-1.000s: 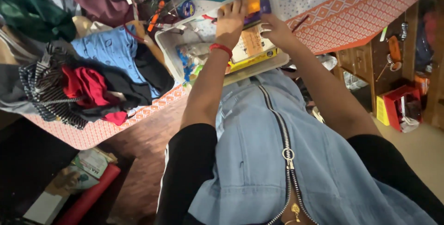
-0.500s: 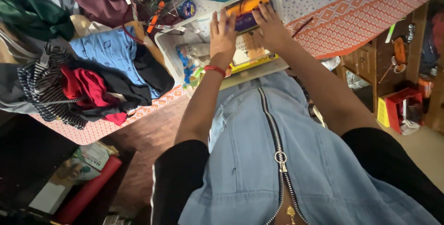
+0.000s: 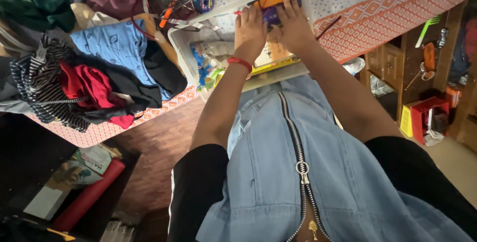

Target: The person organizes various small items into a clear plastic storage box. They place a yellow cable, a measuring tape, a small box, a power bank, a remote control, and a white cable into the box, then close the lid.

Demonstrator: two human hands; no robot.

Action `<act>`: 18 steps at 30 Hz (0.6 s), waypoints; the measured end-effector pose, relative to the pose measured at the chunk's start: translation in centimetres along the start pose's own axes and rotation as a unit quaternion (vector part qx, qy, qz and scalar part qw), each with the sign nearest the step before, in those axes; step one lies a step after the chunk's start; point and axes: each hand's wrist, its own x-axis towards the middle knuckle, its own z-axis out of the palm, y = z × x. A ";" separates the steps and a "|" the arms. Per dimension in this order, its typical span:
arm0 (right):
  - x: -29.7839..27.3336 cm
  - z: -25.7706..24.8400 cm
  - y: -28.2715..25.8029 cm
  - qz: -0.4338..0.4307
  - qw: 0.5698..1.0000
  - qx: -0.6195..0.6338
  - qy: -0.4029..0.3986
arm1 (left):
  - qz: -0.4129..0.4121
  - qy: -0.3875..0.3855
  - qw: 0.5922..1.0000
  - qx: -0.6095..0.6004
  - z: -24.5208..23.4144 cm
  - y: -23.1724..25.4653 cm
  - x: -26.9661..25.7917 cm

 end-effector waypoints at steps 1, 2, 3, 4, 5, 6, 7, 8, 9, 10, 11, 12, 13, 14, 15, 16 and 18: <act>-0.1 -0.2 0.2 0.020 0.999 0.025 0.003 | -0.007 -0.012 1.000 -0.018 -0.3 0.0 0.1; -0.1 -0.5 0.5 0.039 0.998 0.051 0.007 | -0.013 -0.024 0.999 -0.036 -0.6 -0.1 0.3; -0.1 -0.8 0.5 0.037 0.998 0.049 0.009 | -0.012 -0.020 0.999 -0.036 -0.5 -0.3 0.3; -0.1 -1.1 0.5 0.019 0.999 0.039 0.032 | -0.005 0.026 0.999 -0.035 -0.3 -0.5 0.2; -0.9 -1.2 0.4 0.004 0.998 0.030 0.049 | 0.001 0.066 0.997 -0.037 0.1 -0.5 -0.5; -0.5 -0.9 0.5 0.005 0.998 0.030 0.047 | 0.001 0.064 0.997 -0.039 0.4 -0.9 -0.4; -0.4 -0.5 0.7 0.004 0.998 0.021 0.053 | -0.016 0.061 0.998 -0.002 0.9 -1.1 -0.6; -0.2 -0.2 0.9 0.003 0.998 0.012 0.059 | -0.033 0.059 0.997 0.035 1.3 -1.3 -0.7; 0.2 0.3 1.3 0.003 0.998 0.013 0.059 | -0.033 0.059 0.997 0.035 0.6 -1.1 -0.4; 0.5 0.8 1.8 0.009 0.998 0.005 0.067 | -0.041 0.068 0.997 0.014 -0.1 -1.0 -0.1; 0.8 1.3 2.1 0.016 0.997 -0.002 0.075 | -0.048 0.076 0.996 -0.008 -0.8 -0.8 0.1; 1.1 1.1 1.6 0.017 0.997 -0.001 0.075 | -0.048 0.075 0.996 -0.006 -1.5 -0.7 0.1; 1.2 0.7 1.2 0.021 0.997 -0.011 0.079 | -0.071 0.033 0.996 -0.042 -2.2 -0.4 0.1; 1.4 0.3 0.8 0.025 0.996 -0.021 0.082 | -0.095 -0.010 0.992 -0.077 -2.9 -0.1 0.1; 1.4 -0.1 0.7 0.024 0.996 -0.022 0.085 | -0.094 -0.007 0.993 -0.076 -2.8 -0.4 0.1; 1.4 -0.5 0.6 0.038 0.997 0.016 0.070 | -0.092 -0.008 0.991 -0.097 -2.7 -0.6 0.0; 1.3 -1.4 0.6 0.048 0.996 0.052 0.058 | -0.091 -0.005 0.989 -0.117 -1.8 -1.5 -0.3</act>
